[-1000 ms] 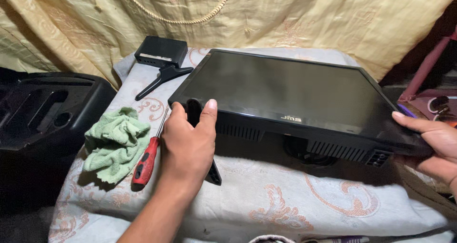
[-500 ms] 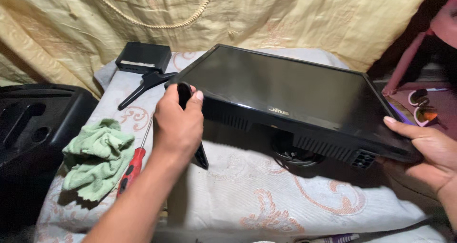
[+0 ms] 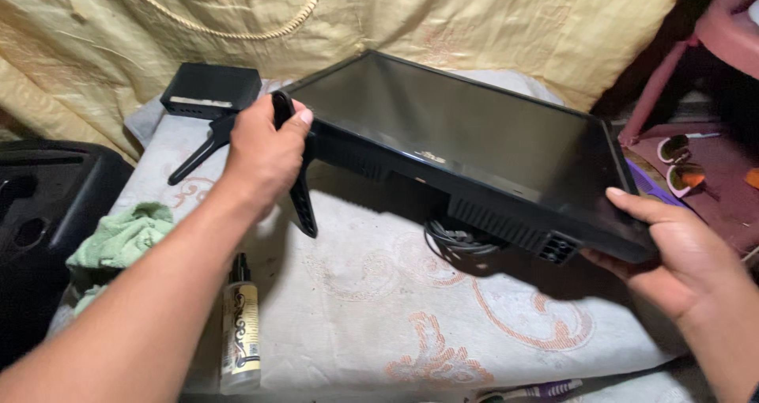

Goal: The person uses a screwdriver to attach a stand to a small television, then wipes the screen with a cloth, and finally secures the stand with screws.

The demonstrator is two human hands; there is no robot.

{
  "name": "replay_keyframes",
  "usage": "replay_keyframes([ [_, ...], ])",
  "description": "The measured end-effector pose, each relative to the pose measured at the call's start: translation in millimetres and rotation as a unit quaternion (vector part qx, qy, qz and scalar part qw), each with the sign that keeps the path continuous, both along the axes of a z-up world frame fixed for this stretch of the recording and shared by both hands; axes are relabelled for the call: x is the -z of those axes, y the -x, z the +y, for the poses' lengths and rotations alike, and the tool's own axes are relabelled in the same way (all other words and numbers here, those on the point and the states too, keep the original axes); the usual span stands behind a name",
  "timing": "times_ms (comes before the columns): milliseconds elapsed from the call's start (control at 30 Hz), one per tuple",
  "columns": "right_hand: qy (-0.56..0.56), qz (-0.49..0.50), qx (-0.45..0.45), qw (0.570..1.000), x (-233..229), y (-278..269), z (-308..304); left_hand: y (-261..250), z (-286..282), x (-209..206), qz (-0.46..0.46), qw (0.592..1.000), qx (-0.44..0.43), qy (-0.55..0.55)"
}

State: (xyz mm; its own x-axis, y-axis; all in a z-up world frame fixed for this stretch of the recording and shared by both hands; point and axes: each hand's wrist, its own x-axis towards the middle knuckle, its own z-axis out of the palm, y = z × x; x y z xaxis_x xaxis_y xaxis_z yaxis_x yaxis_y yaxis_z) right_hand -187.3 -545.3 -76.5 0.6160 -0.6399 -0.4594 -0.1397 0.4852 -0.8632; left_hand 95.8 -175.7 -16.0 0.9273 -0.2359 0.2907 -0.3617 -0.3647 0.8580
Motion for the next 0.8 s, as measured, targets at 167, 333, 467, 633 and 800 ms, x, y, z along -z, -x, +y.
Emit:
replay_keyframes([
  [167,-0.009,0.007,0.006,1.000,-19,-5,36,-35,8,10,-0.042,0.997,0.056,-0.038],
  [333,-0.010,0.010,0.033,0.999,-27,-8,67,-53,14,9,-0.041,0.993,0.063,-0.093],
  [467,-0.014,-0.010,0.040,0.999,-29,-4,81,-41,18,-4,0.012,0.992,0.075,-0.096],
  [633,-0.042,-0.076,0.060,0.994,-26,5,92,-23,40,-18,0.097,0.989,0.099,-0.054],
  [800,-0.064,-0.060,0.048,0.995,-12,9,100,-28,87,4,0.086,0.996,-0.011,-0.033],
])
